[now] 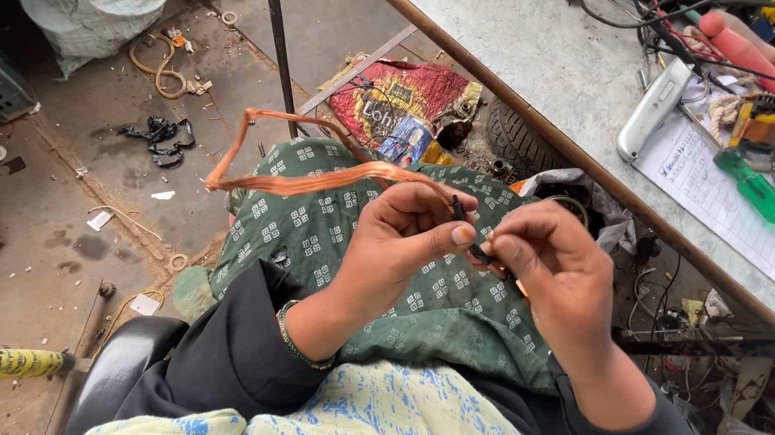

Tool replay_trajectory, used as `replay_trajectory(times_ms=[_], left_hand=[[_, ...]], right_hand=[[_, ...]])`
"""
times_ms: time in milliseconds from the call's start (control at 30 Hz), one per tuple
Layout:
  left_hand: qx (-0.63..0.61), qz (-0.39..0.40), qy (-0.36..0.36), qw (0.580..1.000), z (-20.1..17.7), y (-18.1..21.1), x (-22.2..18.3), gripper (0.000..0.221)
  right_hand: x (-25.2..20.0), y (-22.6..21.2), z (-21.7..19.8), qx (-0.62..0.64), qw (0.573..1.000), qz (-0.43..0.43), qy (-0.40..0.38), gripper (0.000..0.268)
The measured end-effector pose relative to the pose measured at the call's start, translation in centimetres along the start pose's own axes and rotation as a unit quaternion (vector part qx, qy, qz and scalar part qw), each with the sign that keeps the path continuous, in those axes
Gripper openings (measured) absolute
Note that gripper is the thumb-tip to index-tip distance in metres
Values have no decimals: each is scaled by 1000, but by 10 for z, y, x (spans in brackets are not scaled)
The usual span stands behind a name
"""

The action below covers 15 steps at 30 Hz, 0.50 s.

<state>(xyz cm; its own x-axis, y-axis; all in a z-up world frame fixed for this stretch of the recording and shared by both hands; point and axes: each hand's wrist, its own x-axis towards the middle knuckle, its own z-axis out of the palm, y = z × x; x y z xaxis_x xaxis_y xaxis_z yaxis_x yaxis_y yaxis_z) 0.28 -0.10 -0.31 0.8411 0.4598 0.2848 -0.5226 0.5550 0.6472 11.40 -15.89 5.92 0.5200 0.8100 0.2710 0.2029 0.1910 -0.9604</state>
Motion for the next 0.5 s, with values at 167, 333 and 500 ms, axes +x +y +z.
replay_trajectory(times_ms=[167,333,500], left_hand=[[7,16,32,999,-1,-5,-4,17],[60,2,26,998,8,2,-7,21],[52,7,-94,994,20,16,-20,25]], right_hand=[[3,-8,3,-2,998,35,-58,26],[-9,-5,4,-214,966,-142,30,15],[-28,-10,2,-157,965,-201,63,13]])
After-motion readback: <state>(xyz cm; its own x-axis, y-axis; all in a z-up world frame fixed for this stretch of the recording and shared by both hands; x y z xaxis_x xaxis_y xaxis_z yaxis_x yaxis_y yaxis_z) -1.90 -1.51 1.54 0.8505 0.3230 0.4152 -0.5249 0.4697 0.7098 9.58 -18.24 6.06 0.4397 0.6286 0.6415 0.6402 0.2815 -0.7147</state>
